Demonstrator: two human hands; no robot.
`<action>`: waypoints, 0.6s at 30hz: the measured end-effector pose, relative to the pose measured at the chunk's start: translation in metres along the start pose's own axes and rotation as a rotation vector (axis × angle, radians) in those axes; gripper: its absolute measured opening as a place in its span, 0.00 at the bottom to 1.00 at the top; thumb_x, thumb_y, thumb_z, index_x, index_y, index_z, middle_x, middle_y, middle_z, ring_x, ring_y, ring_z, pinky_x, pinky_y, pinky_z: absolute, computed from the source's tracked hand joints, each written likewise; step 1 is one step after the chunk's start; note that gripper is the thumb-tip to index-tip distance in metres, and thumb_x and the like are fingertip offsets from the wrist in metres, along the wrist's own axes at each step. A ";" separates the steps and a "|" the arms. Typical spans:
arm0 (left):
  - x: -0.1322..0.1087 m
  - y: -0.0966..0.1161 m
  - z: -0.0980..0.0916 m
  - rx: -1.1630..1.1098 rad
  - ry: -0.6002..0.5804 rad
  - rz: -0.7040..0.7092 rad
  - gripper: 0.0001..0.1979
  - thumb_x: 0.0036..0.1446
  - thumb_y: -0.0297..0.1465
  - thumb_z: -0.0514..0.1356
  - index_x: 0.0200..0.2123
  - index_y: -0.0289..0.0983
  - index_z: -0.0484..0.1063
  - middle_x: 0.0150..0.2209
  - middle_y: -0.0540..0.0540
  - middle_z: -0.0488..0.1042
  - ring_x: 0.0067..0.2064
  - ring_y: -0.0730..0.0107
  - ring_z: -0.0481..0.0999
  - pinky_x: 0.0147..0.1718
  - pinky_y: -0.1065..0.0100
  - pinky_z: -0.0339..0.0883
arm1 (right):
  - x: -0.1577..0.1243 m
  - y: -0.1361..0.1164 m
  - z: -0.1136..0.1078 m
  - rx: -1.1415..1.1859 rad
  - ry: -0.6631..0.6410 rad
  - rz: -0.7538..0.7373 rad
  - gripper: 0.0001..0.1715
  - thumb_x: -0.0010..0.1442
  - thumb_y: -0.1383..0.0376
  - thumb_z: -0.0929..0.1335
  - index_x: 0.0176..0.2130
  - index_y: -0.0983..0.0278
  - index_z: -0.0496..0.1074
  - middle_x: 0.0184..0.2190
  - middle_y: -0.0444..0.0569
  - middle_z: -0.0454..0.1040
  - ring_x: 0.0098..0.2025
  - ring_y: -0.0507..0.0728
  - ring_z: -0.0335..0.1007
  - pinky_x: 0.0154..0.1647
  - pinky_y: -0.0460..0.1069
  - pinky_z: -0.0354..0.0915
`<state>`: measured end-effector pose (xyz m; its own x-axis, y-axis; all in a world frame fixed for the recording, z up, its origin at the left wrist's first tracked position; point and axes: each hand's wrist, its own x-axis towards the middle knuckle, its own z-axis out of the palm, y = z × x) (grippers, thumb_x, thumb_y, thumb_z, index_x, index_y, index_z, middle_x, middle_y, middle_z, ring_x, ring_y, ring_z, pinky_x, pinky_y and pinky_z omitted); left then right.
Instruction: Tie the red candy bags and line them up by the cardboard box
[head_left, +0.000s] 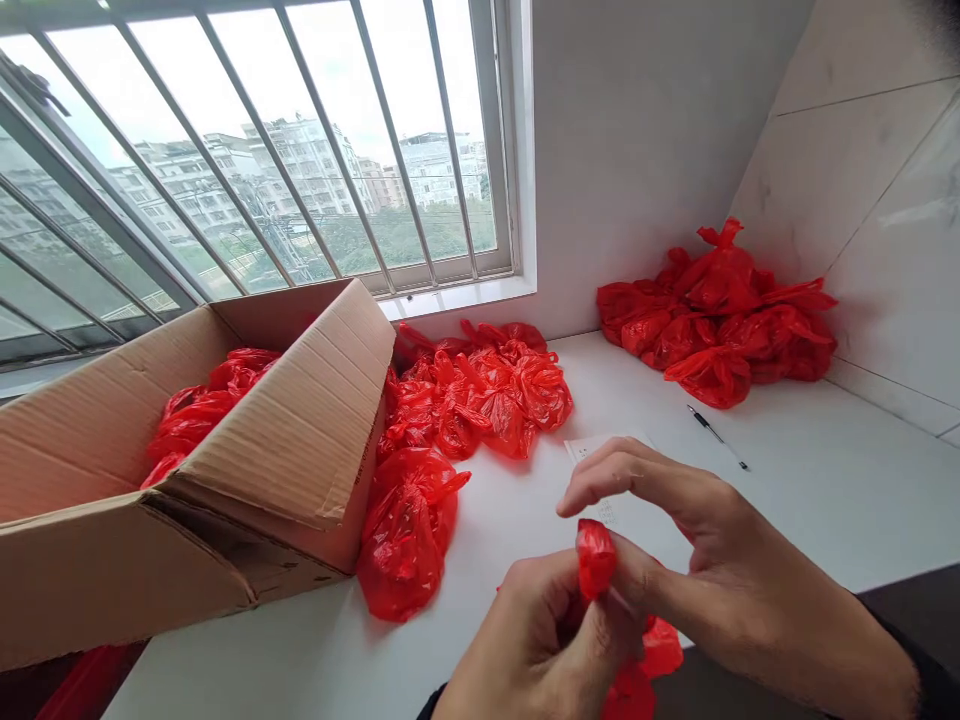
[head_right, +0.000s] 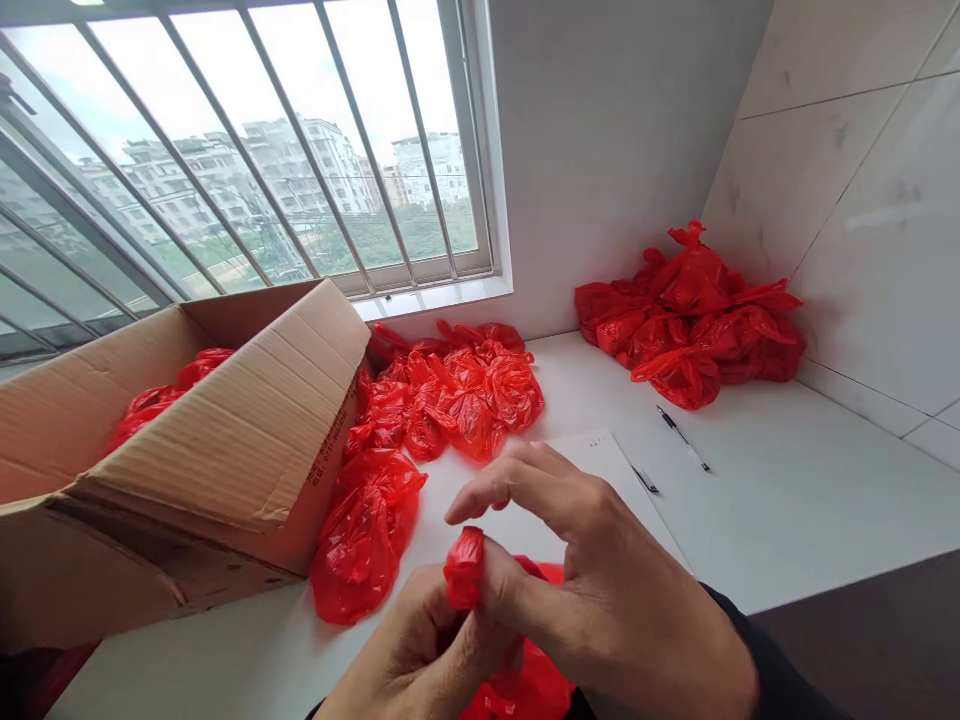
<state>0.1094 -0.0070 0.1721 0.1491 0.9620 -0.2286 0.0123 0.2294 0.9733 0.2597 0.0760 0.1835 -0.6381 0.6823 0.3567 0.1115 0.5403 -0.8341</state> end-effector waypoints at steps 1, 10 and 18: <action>0.002 -0.002 -0.003 -0.006 0.045 -0.025 0.28 0.59 0.57 0.55 0.27 0.36 0.66 0.24 0.51 0.63 0.27 0.75 0.58 0.27 0.71 0.53 | -0.001 0.002 -0.001 -0.006 -0.020 0.044 0.09 0.65 0.64 0.69 0.45 0.52 0.73 0.39 0.39 0.74 0.42 0.50 0.72 0.45 0.44 0.66; 0.018 -0.023 -0.034 -0.256 0.069 0.039 0.15 0.65 0.43 0.58 0.38 0.37 0.75 0.31 0.48 0.75 0.34 0.71 0.72 0.39 0.70 0.66 | -0.015 0.008 0.007 0.079 -0.090 0.193 0.05 0.66 0.58 0.70 0.38 0.55 0.76 0.31 0.38 0.76 0.33 0.49 0.71 0.37 0.43 0.65; 0.002 -0.022 -0.050 0.247 0.120 0.120 0.13 0.62 0.37 0.64 0.49 0.44 0.76 0.44 0.48 0.79 0.45 0.65 0.77 0.44 0.70 0.71 | 0.006 0.048 0.014 0.210 -0.180 0.089 0.21 0.74 0.57 0.60 0.62 0.58 0.65 0.40 0.45 0.76 0.42 0.54 0.71 0.47 0.50 0.65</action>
<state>0.0598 -0.0022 0.1494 0.0464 0.9941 -0.0984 0.2438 0.0842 0.9662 0.2502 0.0989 0.1397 -0.7600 0.6140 0.2130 0.0251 0.3552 -0.9344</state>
